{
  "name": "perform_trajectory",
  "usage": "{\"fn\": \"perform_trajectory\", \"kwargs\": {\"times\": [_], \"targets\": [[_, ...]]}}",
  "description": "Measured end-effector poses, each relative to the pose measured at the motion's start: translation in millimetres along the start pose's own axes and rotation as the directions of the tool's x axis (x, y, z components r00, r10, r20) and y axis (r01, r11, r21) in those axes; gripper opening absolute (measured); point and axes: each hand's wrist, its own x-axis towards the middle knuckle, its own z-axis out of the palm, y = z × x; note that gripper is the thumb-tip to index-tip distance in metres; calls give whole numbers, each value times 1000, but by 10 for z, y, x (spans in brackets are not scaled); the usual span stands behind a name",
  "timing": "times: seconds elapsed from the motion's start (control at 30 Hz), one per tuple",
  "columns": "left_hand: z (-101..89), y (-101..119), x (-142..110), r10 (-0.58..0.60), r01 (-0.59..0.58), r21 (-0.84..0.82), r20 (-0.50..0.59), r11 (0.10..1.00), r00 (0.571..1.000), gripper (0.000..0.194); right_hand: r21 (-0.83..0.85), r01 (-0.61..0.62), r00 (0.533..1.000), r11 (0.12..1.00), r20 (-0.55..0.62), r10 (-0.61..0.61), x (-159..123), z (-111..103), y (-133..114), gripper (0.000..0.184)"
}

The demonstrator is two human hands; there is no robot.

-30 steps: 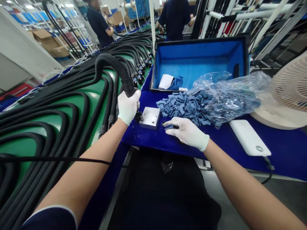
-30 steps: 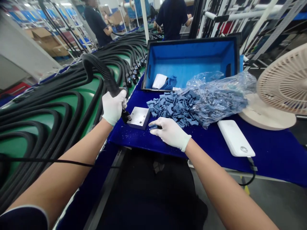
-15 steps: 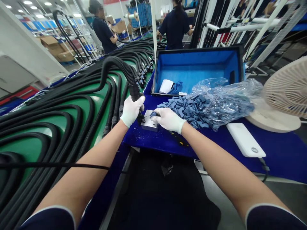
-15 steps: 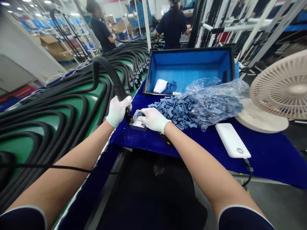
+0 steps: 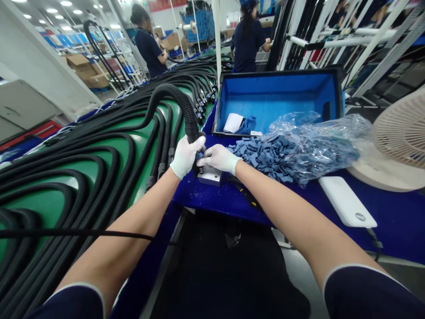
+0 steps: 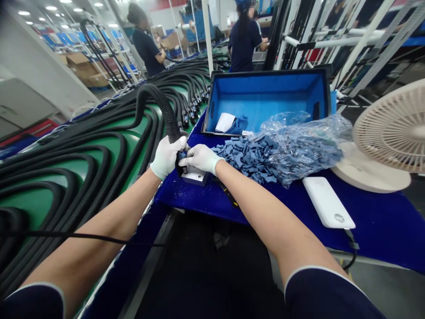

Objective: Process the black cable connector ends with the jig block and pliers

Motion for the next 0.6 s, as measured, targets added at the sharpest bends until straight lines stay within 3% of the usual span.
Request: {"fn": "perform_trajectory", "kwargs": {"times": [0.07,0.13,0.23,0.27,0.43,0.5,0.6], "targets": [[-62,0,-20,-2,2,3,-16,1000,1000,30,-38,-18,1000,999,-5,17,-28,-5,-27,44],[-245,-24,-85,-13,14,11,-89,1000,996,35,-100,-31,1000,995,-4,31,-64,-8,-62,47],[-790,-94,-343,-113,165,179,-269,970,956,41,-152,-28,1000,988,4,29,-100,-4,-81,44],[-1023,-113,-487,-162,261,309,-312,914,936,42,-161,-20,1000,987,5,21,-102,1,-75,40],[-2111,-80,-1563,-333,532,539,-427,653,841,39,-272,2,1000,962,-13,-5,-59,78,-18,23],[-2389,-29,-2049,-365,605,593,-484,532,795,37,-308,11,1000,951,-22,-19,-42,114,4,21],[-2632,53,-2672,-467,712,618,-548,334,694,39,-305,23,999,952,-20,-30,-17,145,43,20]]}}
